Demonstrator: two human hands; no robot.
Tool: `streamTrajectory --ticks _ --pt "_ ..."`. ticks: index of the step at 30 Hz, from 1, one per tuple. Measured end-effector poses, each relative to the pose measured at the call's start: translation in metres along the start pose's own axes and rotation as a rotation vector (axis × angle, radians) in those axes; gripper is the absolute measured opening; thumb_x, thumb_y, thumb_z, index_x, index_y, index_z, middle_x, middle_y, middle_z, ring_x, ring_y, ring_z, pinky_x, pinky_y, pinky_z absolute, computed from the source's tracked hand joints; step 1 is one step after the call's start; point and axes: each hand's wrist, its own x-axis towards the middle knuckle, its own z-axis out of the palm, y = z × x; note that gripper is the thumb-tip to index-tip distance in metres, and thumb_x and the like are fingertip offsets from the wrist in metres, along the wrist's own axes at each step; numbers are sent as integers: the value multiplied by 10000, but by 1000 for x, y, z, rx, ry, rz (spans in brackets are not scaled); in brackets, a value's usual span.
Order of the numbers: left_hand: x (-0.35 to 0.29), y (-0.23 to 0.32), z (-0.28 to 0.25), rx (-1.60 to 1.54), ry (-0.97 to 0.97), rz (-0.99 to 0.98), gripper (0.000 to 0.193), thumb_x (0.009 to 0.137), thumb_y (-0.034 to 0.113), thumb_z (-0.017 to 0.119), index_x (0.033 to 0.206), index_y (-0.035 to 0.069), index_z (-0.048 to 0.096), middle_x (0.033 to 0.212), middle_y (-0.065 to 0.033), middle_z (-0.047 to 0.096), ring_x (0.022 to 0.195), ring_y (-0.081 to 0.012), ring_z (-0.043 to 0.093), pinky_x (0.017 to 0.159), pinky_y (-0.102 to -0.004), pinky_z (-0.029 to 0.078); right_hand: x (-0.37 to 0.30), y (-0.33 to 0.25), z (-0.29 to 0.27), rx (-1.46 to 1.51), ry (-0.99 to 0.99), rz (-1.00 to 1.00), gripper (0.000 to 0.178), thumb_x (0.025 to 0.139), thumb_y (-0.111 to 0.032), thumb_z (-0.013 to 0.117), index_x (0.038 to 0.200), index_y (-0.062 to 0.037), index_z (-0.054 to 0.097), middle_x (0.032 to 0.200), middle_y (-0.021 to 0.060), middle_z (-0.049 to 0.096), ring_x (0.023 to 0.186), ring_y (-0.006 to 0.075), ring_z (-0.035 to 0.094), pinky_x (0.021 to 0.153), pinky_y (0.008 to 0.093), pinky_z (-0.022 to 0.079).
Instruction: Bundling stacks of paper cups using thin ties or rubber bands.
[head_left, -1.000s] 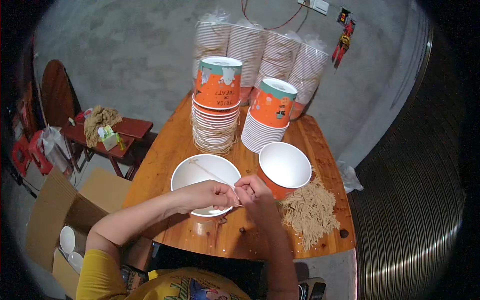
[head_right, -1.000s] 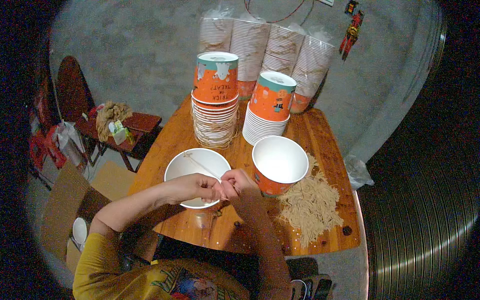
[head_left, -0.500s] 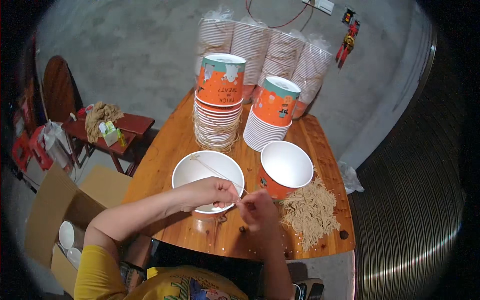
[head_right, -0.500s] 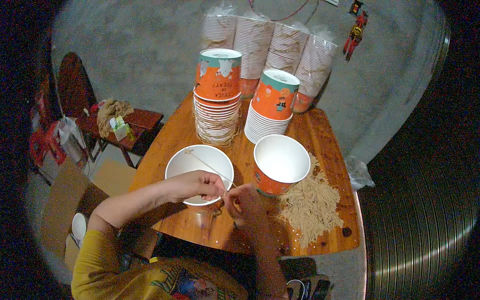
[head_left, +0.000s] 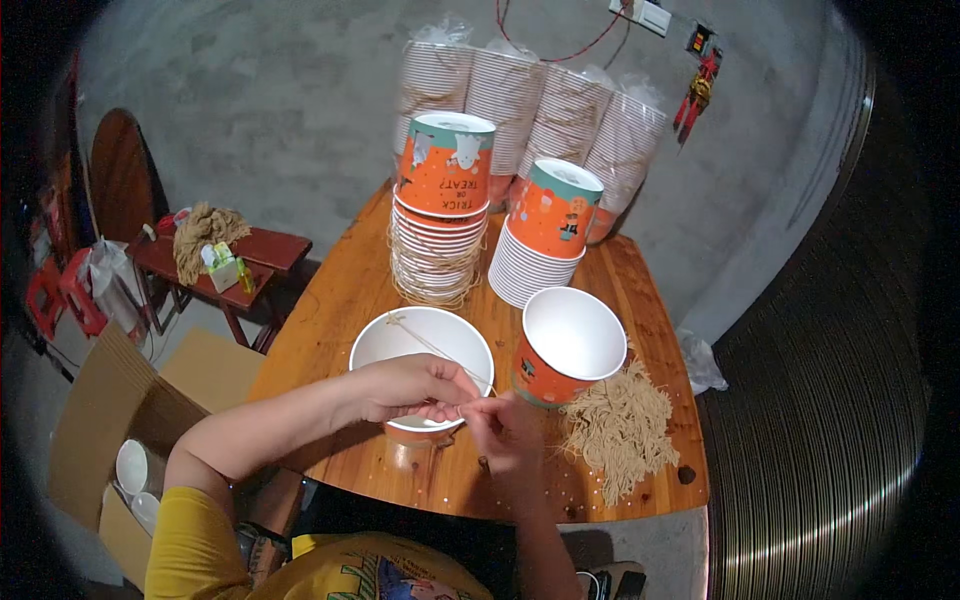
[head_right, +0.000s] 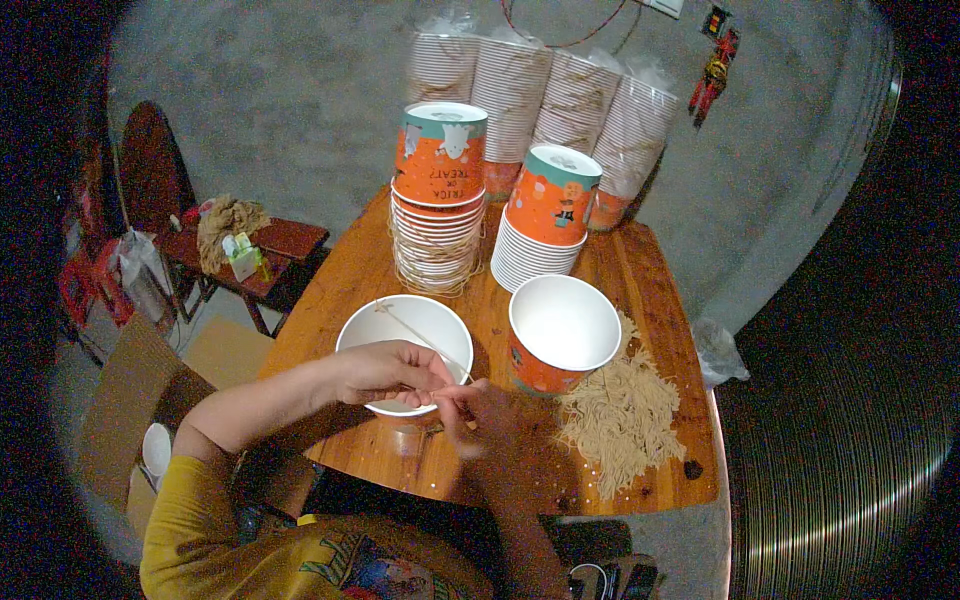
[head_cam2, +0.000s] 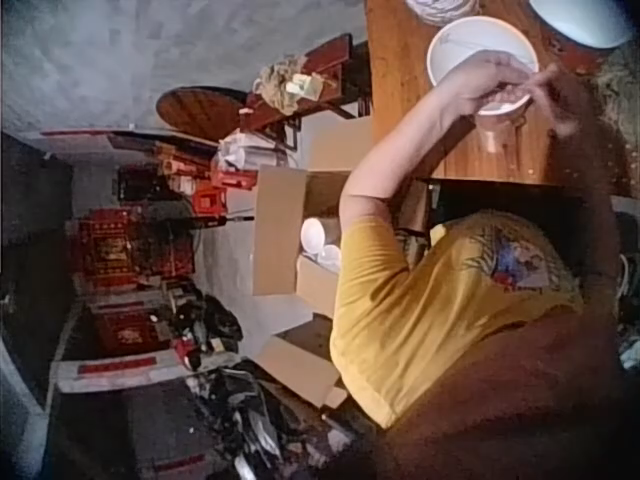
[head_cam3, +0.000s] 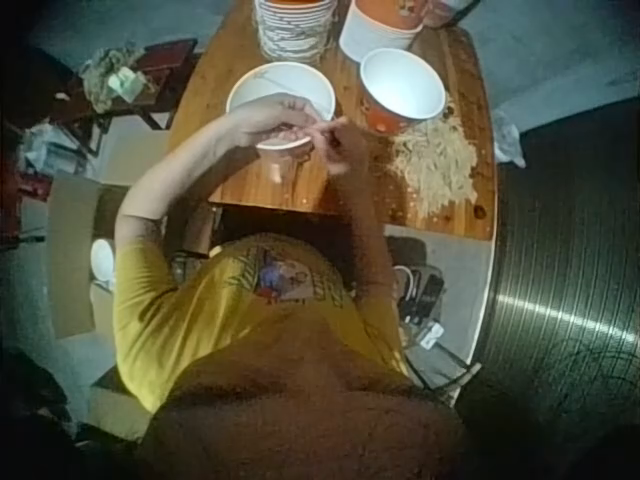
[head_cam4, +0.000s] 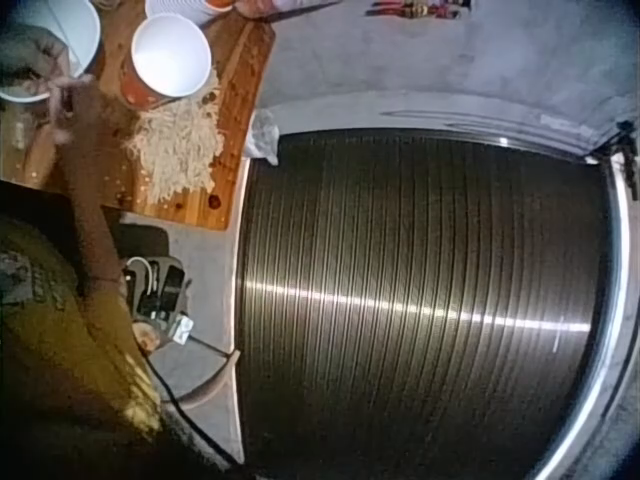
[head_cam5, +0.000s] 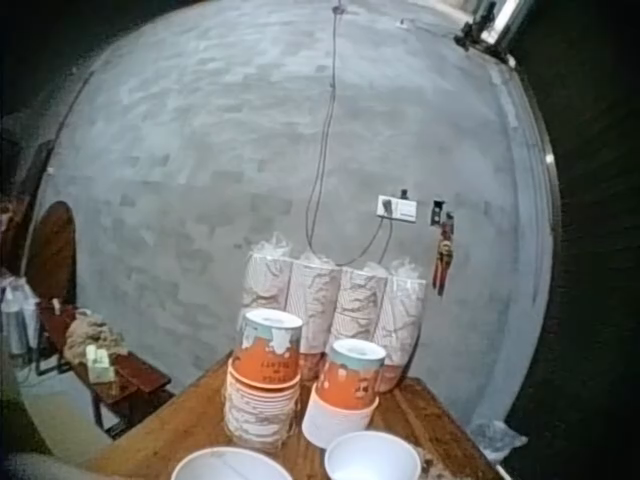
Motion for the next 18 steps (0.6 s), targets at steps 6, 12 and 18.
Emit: streamTrajectory --ticks 6,12,18 --pt "-3 -5 -8 -87 10 27 215 851 -12 585 1060 -4 536 925 -61 612 794 -108 625 715 -183 521 8 4 -12 -223 -83 -260 231 744 -8 714 945 -97 643 746 86 567 663 247 572 591 353 443" --pt "-6 1 -10 -89 14 -60 241 840 -27 594 1065 38 537 920 -56 620 812 -111 633 725 -195 528 8 8 -15 -201 -137 -283 333 710 38 692 997 -123 646 772 78 560 709 256 565 611 369 432" --pt "-3 2 -17 -138 -10 -135 194 853 -6 600 1024 62 542 881 -48 629 745 -117 643 675 -213 543 10 11 -17 -129 -205 -276 415 706 57 659 1051 -172 639 792 66 525 732 259 533 637 363 413"
